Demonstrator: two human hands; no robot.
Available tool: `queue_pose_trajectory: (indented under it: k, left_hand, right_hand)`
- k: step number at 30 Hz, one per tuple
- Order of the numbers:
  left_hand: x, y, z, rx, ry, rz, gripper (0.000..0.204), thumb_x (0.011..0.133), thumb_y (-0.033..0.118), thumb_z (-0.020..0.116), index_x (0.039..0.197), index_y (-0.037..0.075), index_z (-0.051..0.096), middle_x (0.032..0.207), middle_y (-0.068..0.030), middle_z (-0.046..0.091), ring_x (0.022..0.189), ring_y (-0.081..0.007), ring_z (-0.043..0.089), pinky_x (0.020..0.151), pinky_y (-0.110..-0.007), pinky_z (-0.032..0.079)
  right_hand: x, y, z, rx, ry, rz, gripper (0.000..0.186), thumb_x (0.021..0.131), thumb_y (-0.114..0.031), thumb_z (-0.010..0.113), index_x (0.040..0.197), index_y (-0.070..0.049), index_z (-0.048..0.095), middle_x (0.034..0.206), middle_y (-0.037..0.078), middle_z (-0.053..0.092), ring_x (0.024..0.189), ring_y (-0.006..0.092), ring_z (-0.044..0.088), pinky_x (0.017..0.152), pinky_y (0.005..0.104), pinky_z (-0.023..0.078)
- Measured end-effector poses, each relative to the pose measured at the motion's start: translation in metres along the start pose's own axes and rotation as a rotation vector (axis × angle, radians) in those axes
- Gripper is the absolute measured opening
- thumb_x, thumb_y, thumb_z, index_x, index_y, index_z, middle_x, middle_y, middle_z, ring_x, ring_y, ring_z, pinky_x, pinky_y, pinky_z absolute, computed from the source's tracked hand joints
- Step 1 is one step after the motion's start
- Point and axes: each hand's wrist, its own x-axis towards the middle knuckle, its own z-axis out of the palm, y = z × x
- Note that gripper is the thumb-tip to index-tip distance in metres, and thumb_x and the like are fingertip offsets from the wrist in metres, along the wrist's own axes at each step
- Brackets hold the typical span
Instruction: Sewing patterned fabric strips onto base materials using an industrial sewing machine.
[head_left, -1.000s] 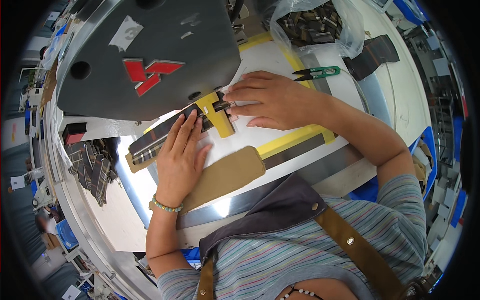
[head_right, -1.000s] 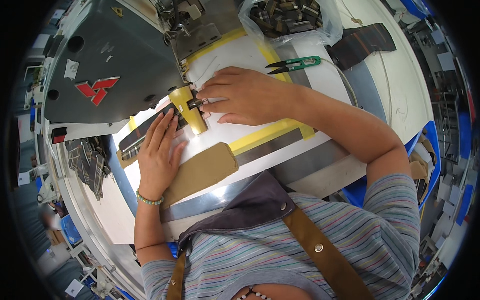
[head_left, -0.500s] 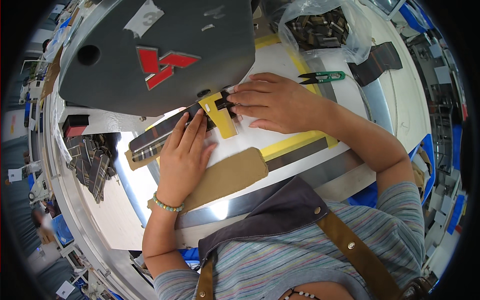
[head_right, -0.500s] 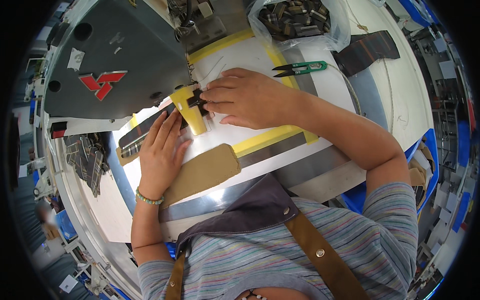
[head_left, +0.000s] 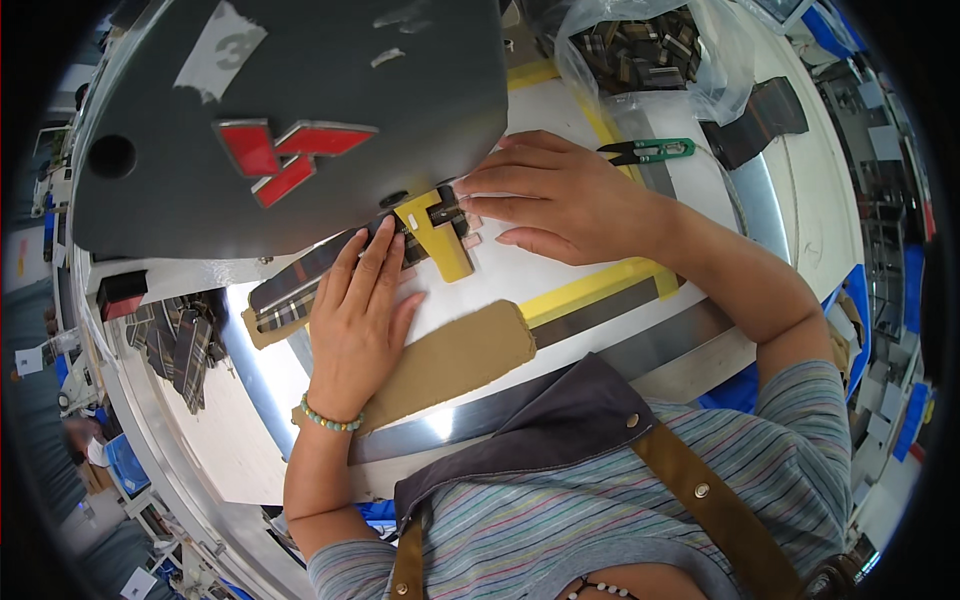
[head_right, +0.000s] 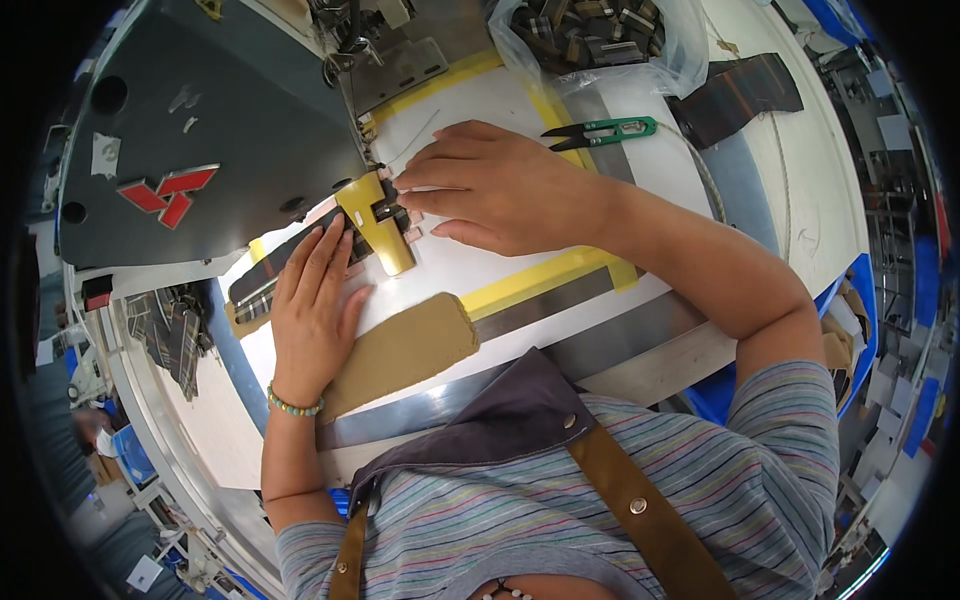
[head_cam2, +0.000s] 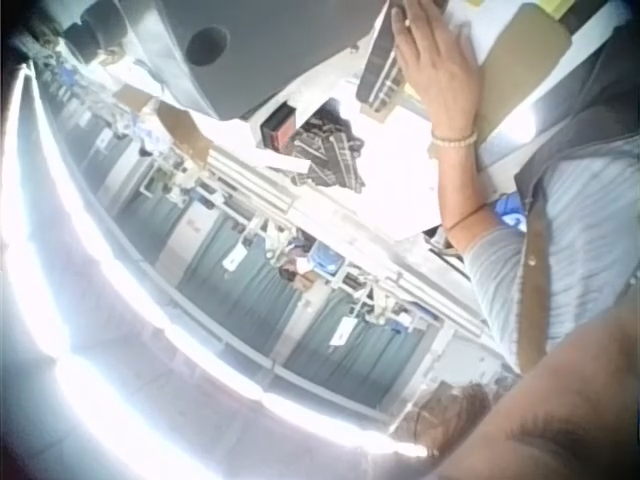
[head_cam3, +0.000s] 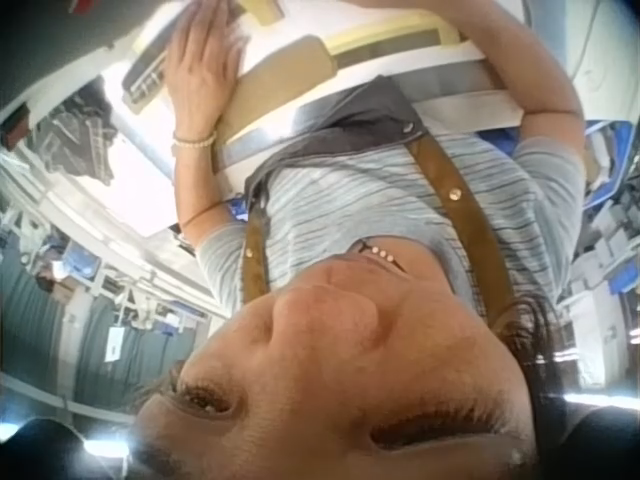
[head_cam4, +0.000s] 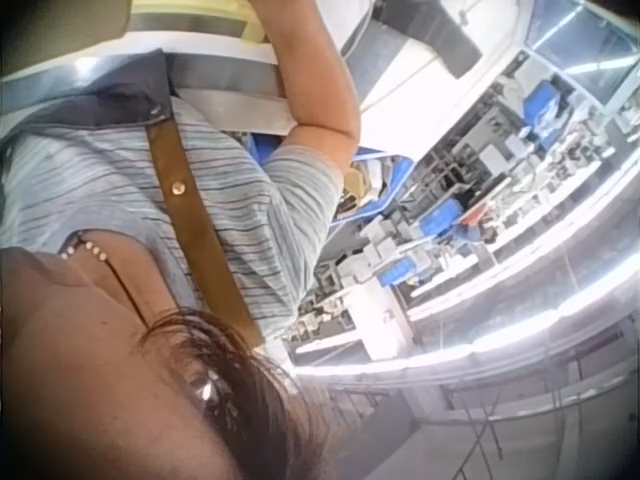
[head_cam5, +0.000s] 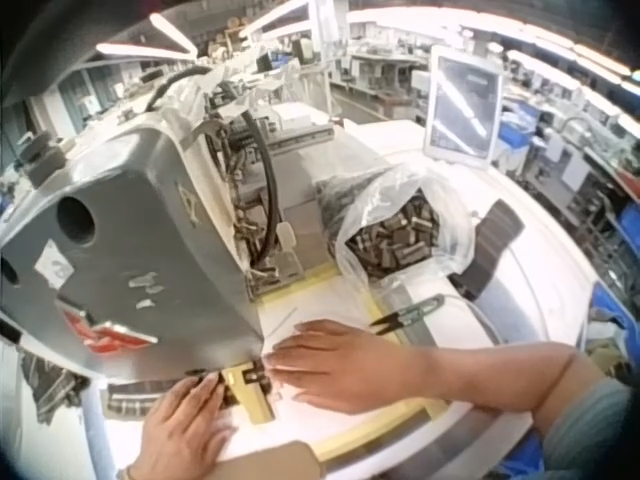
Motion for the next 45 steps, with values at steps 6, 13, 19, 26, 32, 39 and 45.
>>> queue_pose_trajectory:
  k: [6,13,19,26,32,39,45]
  left_hand:
    - [-0.001,-0.001,-0.002,-0.035,-0.023,-0.004,0.062,0.093,0.017,0.079,0.149,-0.002,0.063,0.161,-0.014,0.059,0.145,-0.0369,0.057,0.117,-0.047,0.05]
    - [0.0,-0.002,-0.005,-0.021,-0.013,0.009,0.059,0.093,0.015,0.078,0.149,-0.001,0.064,0.157,-0.0137,0.062,0.143,-0.0362,0.059,0.115,-0.046,0.053]
    - [0.002,-0.005,-0.009,-0.035,-0.013,0.023,0.054,0.092,0.012,0.078,0.144,-0.002,0.068,0.153,-0.0136,0.065,0.142,-0.036,0.061,0.114,-0.045,0.054]
    - [0.003,-0.003,-0.006,0.024,0.02,0.046,0.048,0.092,0.013,0.079,0.138,-0.002,0.072,0.152,-0.0101,0.067,0.14,-0.0327,0.063,0.106,-0.039,0.059]
    - [0.003,-0.006,-0.006,0.011,0.037,0.042,0.047,0.09,0.011,0.081,0.136,-0.002,0.073,0.15,-0.0095,0.068,0.138,-0.0328,0.065,0.105,-0.039,0.06]
    - [0.003,-0.009,-0.002,0.016,0.045,0.065,0.048,0.09,0.013,0.082,0.134,-0.003,0.073,0.149,-0.0106,0.069,0.134,-0.035,0.066,0.107,-0.043,0.059]
    - [0.001,-0.008,0.006,0.022,0.082,0.052,0.051,0.088,0.009,0.081,0.136,-0.004,0.071,0.15,-0.0129,0.067,0.135,-0.036,0.063,0.112,-0.048,0.052]
  right_hand:
    - [-0.001,0.001,0.004,0.033,-0.117,-0.019,0.049,0.093,-0.03,0.082,0.136,-0.01,0.073,0.155,0.007,0.063,0.144,0.0251,0.056,0.126,0.0497,0.042]
    - [-0.002,0.001,0.009,-0.08,-0.123,-0.038,0.045,0.101,-0.038,0.073,0.139,-0.015,0.073,0.152,0.003,0.065,0.142,0.0193,0.056,0.125,0.0468,0.041]
    - [-0.001,0.0,0.008,-0.09,-0.131,-0.033,0.044,0.101,-0.038,0.072,0.14,-0.016,0.072,0.154,0.002,0.064,0.143,0.0186,0.056,0.125,0.047,0.041]
    - [-0.003,0.0,0.008,-0.09,-0.13,-0.03,0.043,0.101,-0.039,0.072,0.138,-0.016,0.073,0.152,0.002,0.065,0.142,0.0187,0.057,0.125,0.0473,0.041]
    - [0.0,0.001,0.009,-0.073,-0.12,-0.037,0.042,0.101,-0.039,0.072,0.136,-0.016,0.074,0.149,0.002,0.066,0.141,0.0182,0.057,0.125,0.0473,0.041]
    - [0.004,0.002,0.005,-0.01,-0.001,-0.014,0.037,0.092,-0.028,0.081,0.125,-0.012,0.076,0.135,0.003,0.07,0.128,0.023,0.065,0.12,0.0464,0.047]
    - [0.004,0.01,-0.013,-0.04,0.122,0.057,0.031,0.087,-0.018,0.084,0.116,-0.008,0.076,0.129,0.004,0.071,0.121,0.0292,0.068,0.107,0.0452,0.055]
